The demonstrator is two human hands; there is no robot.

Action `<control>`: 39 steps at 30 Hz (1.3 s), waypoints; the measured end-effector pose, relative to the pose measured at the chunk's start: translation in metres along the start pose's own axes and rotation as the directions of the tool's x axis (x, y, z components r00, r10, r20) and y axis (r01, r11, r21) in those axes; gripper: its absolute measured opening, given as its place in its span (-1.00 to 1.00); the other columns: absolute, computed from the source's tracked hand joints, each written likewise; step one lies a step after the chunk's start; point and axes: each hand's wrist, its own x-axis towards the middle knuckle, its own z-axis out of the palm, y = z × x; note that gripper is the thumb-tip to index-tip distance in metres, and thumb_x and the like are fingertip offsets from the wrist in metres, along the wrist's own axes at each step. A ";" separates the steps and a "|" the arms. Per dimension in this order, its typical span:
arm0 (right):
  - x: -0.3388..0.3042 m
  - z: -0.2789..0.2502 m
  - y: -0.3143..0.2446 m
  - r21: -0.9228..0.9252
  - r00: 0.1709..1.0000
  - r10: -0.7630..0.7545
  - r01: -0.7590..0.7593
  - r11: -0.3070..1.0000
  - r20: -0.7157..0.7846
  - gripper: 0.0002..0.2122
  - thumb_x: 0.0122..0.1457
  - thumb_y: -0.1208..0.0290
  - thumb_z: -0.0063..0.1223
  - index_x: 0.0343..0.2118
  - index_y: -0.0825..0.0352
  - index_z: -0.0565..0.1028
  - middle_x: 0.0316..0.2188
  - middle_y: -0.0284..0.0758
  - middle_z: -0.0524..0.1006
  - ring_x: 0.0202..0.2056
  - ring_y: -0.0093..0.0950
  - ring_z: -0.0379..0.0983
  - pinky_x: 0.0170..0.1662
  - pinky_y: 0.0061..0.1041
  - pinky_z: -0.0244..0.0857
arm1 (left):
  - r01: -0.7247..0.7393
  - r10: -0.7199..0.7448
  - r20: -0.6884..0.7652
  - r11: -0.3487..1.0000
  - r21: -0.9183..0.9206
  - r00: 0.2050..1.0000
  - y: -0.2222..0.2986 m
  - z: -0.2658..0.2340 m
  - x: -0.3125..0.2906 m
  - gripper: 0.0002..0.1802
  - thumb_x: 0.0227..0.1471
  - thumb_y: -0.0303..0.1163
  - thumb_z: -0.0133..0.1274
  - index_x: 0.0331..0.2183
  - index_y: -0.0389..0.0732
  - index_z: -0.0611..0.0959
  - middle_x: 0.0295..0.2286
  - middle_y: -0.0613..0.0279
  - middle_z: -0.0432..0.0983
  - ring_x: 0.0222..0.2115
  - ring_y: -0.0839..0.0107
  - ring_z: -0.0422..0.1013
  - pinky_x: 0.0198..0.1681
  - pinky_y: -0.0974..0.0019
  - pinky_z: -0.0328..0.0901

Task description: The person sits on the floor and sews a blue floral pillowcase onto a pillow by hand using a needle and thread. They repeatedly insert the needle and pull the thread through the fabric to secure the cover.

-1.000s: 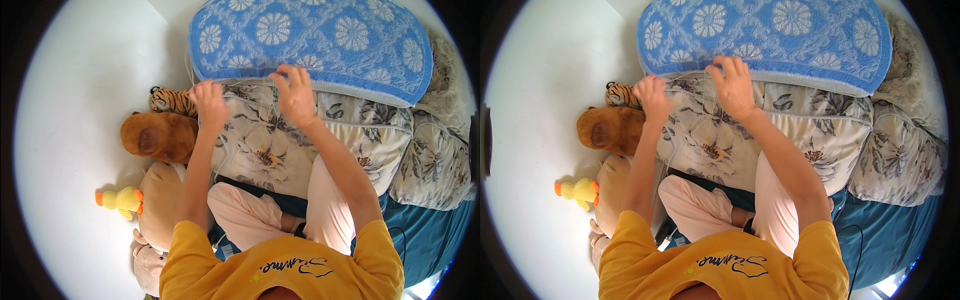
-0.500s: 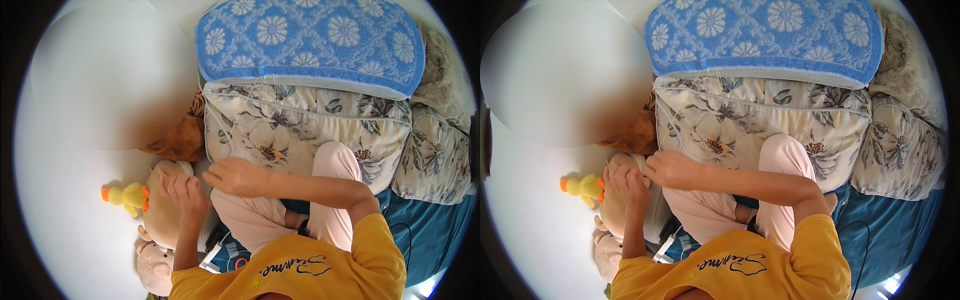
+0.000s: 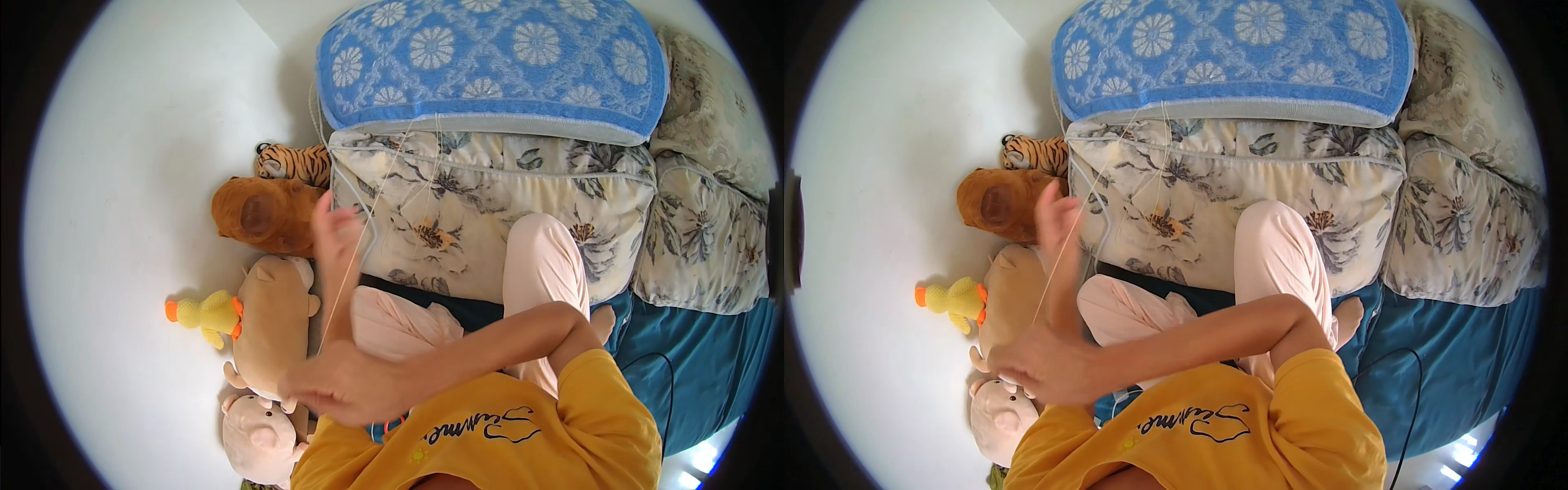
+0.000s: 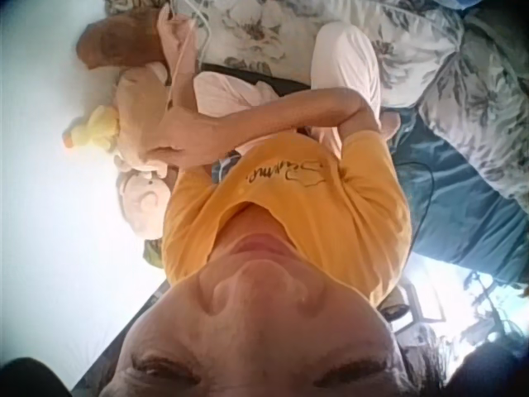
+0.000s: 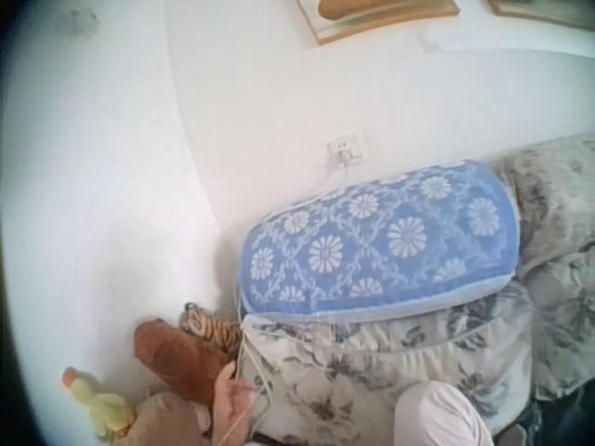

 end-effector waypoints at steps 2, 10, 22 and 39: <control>0.002 0.015 -0.011 0.282 0.974 0.224 -0.227 0.932 0.044 -0.95 0.17 0.62 -0.06 -0.32 0.38 0.44 -0.69 -0.35 0.40 -0.67 -0.54 0.37 -0.58 -0.58 0.21 | 0.143 -0.067 0.168 0.858 -0.494 0.984 -0.009 0.058 0.016 -0.40 0.22 -0.27 -0.08 0.21 -0.22 0.18 -0.15 0.05 0.42 -0.15 0.29 0.41 0.04 0.19 0.27; -0.005 0.011 -0.025 0.598 0.853 0.392 -0.522 0.609 0.345 -0.89 0.28 0.53 -0.14 -0.34 0.40 0.45 -0.72 -0.43 0.39 -0.67 -0.71 0.35 -0.60 -0.70 0.17 | -0.038 -0.221 -0.183 0.534 -0.845 0.958 -0.038 0.051 0.074 -0.30 0.27 -0.03 -0.29 0.00 -0.61 0.33 -0.01 -0.22 0.35 0.03 0.07 0.32 0.18 0.05 0.19; 0.004 0.013 0.005 0.596 0.866 0.322 -0.498 0.630 0.383 -0.87 0.27 0.52 -0.12 -0.35 0.41 0.48 -0.67 -0.43 0.42 -0.62 -0.69 0.39 -0.51 -0.71 0.26 | -0.209 -0.018 -0.862 0.967 -0.143 0.506 -0.019 -0.258 -0.064 -0.45 0.32 -0.13 -0.47 -0.32 -0.45 0.43 -0.07 -0.24 0.39 0.00 0.06 0.35 0.20 0.12 0.20; 0.044 0.098 0.062 0.721 0.817 0.335 -0.574 0.388 0.470 -0.88 0.17 0.59 -0.08 -0.46 0.44 0.48 -0.63 -0.36 0.48 -0.62 -0.62 0.44 -0.51 -0.67 0.32 | 0.377 0.663 -0.726 0.634 0.675 0.186 0.081 -0.411 -0.222 -0.34 0.28 -0.15 -0.43 -0.31 -0.60 0.55 -0.20 -0.09 0.55 -0.15 0.13 0.48 0.02 0.20 0.39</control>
